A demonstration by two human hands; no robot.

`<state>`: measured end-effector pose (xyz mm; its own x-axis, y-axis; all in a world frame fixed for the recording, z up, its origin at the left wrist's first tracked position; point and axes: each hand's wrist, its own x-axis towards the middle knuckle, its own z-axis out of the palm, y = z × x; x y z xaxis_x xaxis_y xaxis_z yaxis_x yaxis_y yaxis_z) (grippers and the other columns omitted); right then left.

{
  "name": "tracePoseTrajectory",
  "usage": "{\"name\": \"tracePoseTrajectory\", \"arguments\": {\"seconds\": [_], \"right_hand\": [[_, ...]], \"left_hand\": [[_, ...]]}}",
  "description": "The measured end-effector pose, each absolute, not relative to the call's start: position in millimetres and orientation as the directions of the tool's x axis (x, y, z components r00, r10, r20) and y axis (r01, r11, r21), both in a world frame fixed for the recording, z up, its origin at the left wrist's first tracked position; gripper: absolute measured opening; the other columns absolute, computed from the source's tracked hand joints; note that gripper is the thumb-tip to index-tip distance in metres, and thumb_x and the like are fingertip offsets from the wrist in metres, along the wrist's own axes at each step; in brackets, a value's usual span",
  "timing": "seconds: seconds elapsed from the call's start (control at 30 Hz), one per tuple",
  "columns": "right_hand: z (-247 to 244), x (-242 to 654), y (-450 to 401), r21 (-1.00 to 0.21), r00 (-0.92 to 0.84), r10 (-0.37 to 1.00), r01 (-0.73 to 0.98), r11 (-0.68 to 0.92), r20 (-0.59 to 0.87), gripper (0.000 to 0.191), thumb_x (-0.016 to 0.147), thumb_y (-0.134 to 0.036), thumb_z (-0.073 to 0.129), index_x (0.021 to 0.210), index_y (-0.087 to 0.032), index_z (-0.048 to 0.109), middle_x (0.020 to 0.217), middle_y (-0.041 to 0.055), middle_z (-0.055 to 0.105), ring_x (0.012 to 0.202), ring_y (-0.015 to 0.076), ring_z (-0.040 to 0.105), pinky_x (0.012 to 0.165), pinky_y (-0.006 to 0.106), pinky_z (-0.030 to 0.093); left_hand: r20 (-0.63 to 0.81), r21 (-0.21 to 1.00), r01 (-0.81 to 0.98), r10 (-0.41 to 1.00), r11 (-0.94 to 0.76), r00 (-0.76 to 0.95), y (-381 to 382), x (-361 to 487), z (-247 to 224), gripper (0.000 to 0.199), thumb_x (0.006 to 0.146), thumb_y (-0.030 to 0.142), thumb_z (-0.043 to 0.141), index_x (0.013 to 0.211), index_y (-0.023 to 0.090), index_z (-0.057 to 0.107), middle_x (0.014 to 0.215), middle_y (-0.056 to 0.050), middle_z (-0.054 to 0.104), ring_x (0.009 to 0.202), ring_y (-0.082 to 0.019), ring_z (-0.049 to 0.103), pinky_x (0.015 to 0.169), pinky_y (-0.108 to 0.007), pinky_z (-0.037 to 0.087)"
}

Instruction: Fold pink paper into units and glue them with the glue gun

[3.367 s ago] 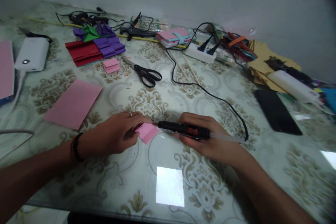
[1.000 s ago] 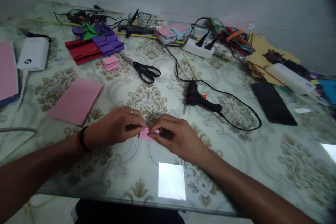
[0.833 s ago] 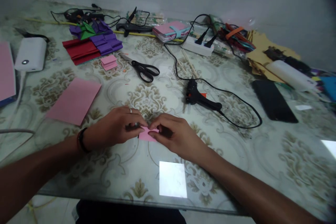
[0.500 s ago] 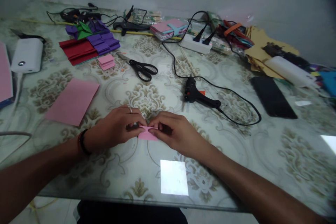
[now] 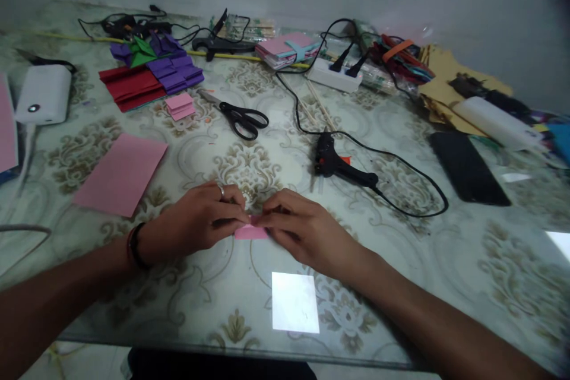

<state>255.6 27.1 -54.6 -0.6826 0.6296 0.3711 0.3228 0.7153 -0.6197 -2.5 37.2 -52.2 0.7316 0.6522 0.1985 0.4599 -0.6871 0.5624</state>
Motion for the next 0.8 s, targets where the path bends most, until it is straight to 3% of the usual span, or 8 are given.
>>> {"name": "tracePoseTrajectory", "arguments": {"seconds": [0.13, 0.23, 0.37, 0.8], "right_hand": [[-45, 258, 27, -0.472, -0.77, 0.536, 0.351, 0.809, 0.347, 0.025, 0.106, -0.012, 0.053, 0.112, -0.013, 0.077, 0.105, 0.0132, 0.074, 0.092, 0.0236, 0.067, 0.079, 0.037, 0.06], [-39, 260, 28, -0.421, -0.799, 0.507, 0.359, 0.833, 0.322, 0.025, 0.108, -0.014, 0.052, 0.111, -0.012, 0.077, 0.105, 0.0133, 0.075, 0.094, 0.0244, 0.068, 0.081, 0.039, 0.06], [-36, 266, 30, -0.432, -0.809, 0.513, 0.369, 0.823, 0.287, 0.026, 0.106, -0.01, 0.052, 0.114, -0.013, 0.076, 0.108, 0.0129, 0.075, 0.098, 0.0239, 0.069, 0.086, 0.039, 0.061], [-33, 271, 32, -0.444, -0.821, 0.504, 0.358, 0.821, 0.27, 0.024, 0.104, -0.01, 0.054, 0.111, -0.012, 0.077, 0.108, 0.0131, 0.077, 0.098, 0.0256, 0.07, 0.089, 0.042, 0.06]], "left_hand": [[0.183, 0.555, 0.448, 0.629, -0.701, 0.756, 38, -3, -48, 0.017, 0.102, 0.016, 0.062, 0.098, 0.019, 0.078, 0.104, -0.003, 0.074, 0.093, -0.018, 0.07, 0.087, -0.031, 0.049], [0.201, 0.465, 0.439, 0.575, -0.769, 0.793, 37, -3, -42, 0.021, 0.101, 0.01, 0.057, 0.097, 0.019, 0.076, 0.104, -0.004, 0.074, 0.093, -0.02, 0.069, 0.087, -0.033, 0.05], [0.165, 0.307, 0.433, 0.496, -0.847, 0.852, 34, -4, -31, 0.025, 0.101, 0.007, 0.05, 0.098, 0.019, 0.073, 0.108, -0.005, 0.074, 0.096, -0.022, 0.068, 0.091, -0.039, 0.052], [0.151, 0.317, 0.416, 0.479, -0.852, 0.865, 36, -11, -20, 0.021, 0.094, 0.008, 0.057, 0.095, 0.02, 0.074, 0.109, -0.004, 0.077, 0.097, -0.023, 0.07, 0.093, -0.039, 0.056]]}}
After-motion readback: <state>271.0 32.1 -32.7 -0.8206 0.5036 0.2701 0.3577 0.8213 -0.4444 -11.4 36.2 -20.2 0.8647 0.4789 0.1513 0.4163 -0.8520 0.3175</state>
